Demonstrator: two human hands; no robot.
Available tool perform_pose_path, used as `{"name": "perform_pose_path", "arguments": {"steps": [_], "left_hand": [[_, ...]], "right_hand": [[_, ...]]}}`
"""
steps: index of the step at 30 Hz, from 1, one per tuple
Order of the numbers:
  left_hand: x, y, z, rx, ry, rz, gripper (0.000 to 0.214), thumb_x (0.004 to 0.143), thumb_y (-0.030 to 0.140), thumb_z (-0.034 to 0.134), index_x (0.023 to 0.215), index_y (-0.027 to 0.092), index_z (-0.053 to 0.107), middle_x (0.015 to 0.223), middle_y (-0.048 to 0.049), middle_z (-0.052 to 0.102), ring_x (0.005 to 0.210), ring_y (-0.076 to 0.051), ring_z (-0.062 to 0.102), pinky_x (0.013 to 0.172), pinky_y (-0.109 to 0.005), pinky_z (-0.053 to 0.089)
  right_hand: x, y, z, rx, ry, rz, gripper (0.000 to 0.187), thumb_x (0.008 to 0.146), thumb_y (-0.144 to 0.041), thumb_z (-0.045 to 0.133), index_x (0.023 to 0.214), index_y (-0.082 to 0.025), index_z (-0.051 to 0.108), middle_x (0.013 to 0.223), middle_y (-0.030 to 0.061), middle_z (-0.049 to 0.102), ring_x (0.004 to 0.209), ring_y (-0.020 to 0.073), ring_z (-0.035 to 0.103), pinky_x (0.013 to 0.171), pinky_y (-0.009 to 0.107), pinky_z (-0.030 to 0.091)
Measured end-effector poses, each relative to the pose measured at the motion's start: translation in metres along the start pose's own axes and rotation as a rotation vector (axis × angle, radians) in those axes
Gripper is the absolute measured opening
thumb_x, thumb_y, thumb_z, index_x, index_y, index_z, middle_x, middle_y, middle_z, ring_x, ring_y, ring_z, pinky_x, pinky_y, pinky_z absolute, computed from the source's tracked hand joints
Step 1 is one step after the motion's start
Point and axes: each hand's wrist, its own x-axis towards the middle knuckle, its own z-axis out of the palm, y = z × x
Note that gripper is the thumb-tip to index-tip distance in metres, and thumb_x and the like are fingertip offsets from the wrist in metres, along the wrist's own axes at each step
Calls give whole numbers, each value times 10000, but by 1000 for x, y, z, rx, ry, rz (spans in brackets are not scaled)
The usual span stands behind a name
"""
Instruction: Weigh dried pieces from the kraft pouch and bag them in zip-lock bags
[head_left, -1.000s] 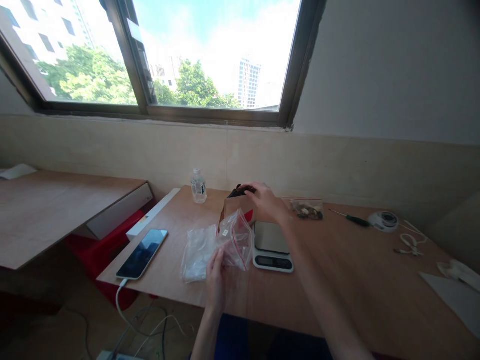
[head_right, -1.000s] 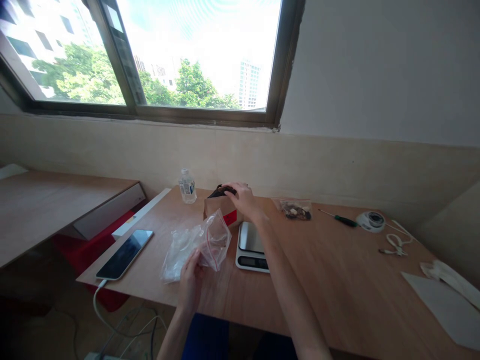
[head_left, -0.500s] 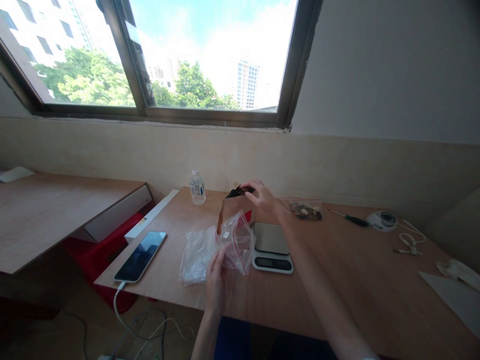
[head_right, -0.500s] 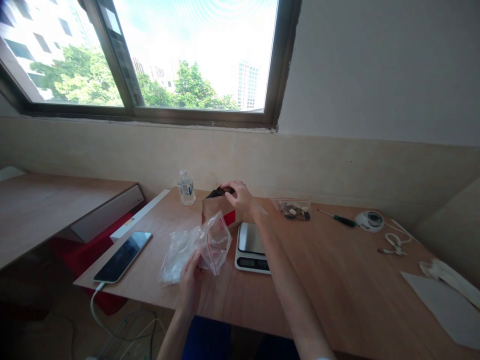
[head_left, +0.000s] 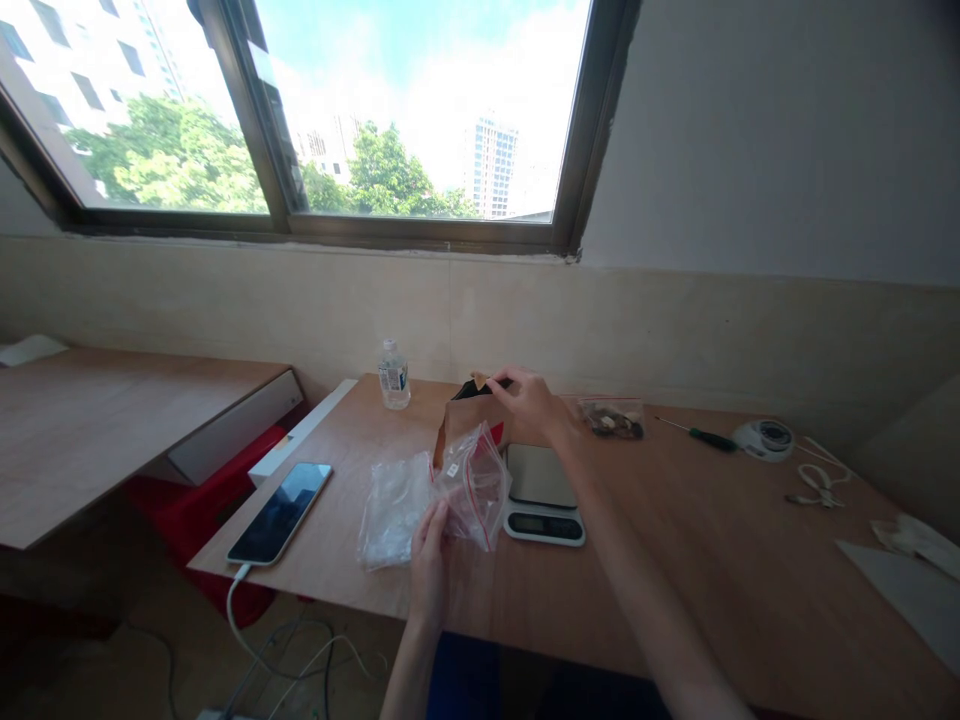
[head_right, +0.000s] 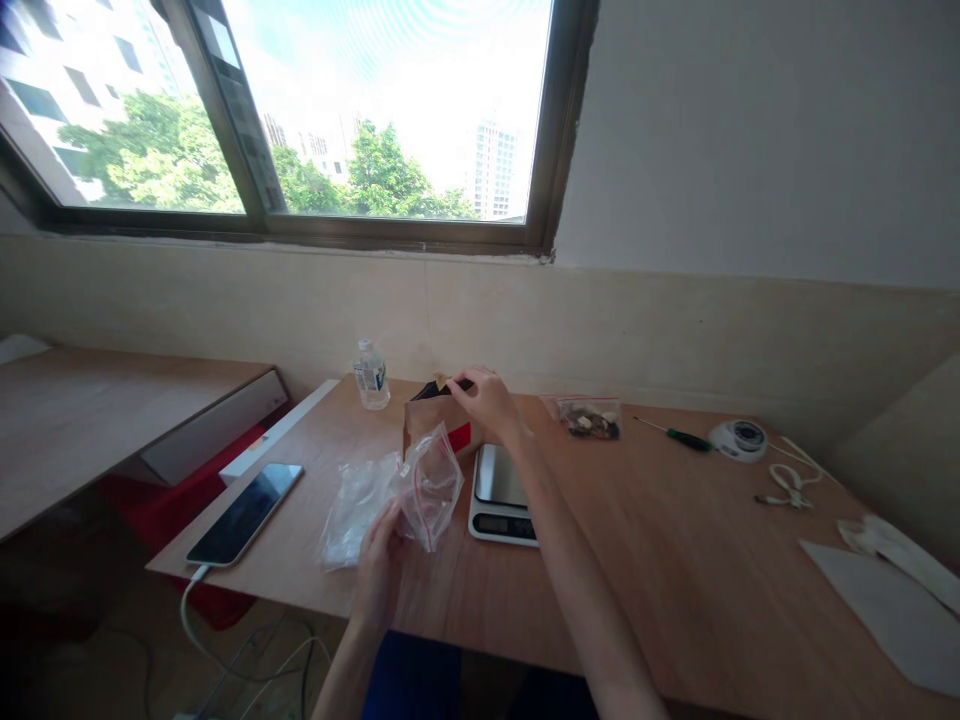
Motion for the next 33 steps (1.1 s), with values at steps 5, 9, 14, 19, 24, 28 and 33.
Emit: {"name": "perform_pose_path", "arguments": {"steps": [5,9,14,19,24,28,33], "left_hand": [[0,0,-1,20,-9,15,330,731,397,646,962,173,717,1080,-68,689,1099,-235,575,1024,-364,351],[0,2,0,29,-14,14,331,735,402,639,959,171,717,1074,-69,691,1091,-236,578,1012,-360,362],[-1,5,0,39,-26,14,342,748,399,624,970,153,712,1069,-83,691,1076,-248,585,989,-372,384],[-2,7,1,32,-22,8,346,733,400,634,957,149,714,1032,-84,700,1036,-248,602,977,-378,392],[-4,10,1,74,9,18,356,707,433,651,933,169,723,1040,-70,698,1056,-237,590,972,-350,397],[-4,13,1,143,6,41,346,695,427,666,930,178,719,1002,-57,703,1009,-224,596,918,-317,419],[-6,16,7,272,-150,107,295,702,403,676,873,164,708,863,-61,701,846,-217,620,783,-286,454]], "right_hand": [[-1,5,5,122,37,34,147,827,-330,573,812,-196,634,876,45,669,859,182,620,802,303,467],[-2,2,4,170,93,16,168,807,-350,598,762,-190,618,923,59,656,908,179,613,850,309,456],[-5,-2,5,197,145,109,201,808,-380,582,792,-184,624,850,47,671,836,174,621,779,293,475],[-6,-2,5,126,52,137,229,843,-372,519,771,-190,639,818,42,691,811,188,625,770,305,456],[-20,-20,-2,103,151,164,291,891,-374,438,759,-199,628,832,41,674,858,195,608,821,314,431],[-62,-48,-1,240,251,413,363,900,-485,371,895,-205,603,894,54,664,851,202,611,746,304,466],[-111,-66,14,525,11,618,396,800,-506,556,1086,-232,554,1059,63,657,939,223,626,781,331,492]]}}
